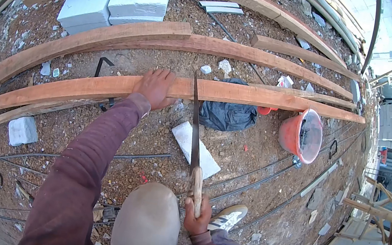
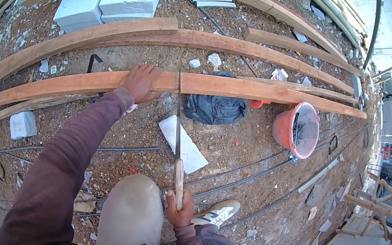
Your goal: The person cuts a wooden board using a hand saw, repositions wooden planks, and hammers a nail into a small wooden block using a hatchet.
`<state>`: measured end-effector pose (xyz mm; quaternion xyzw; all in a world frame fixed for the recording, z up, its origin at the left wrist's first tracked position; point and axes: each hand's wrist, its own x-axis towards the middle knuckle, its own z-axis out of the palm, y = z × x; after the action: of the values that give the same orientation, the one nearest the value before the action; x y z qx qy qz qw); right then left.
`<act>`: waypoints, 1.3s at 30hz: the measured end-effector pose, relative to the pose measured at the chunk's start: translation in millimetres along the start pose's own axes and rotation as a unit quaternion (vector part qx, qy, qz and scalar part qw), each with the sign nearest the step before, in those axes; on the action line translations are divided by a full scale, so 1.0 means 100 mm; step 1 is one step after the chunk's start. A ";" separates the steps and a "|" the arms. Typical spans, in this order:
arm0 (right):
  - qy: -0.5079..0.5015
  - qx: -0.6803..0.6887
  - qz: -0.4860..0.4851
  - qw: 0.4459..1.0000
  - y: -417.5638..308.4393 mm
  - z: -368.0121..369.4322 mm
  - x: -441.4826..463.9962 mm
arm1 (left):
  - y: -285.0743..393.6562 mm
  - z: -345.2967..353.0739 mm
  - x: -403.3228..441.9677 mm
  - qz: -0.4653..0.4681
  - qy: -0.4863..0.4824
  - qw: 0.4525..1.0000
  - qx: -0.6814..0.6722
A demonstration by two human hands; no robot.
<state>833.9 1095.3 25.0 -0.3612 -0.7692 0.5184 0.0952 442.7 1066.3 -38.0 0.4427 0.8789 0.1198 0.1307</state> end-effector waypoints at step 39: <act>0.011 -0.006 -0.008 1.000 -0.11 -0.11 -0.22 | 0.02 0.06 -0.02 0.004 0.046 0.999 0.015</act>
<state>850.3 1086.3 44.9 -0.3613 -0.7743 0.5085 0.1060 447.0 1066.5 -42.7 0.4423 0.8839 0.1276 0.0828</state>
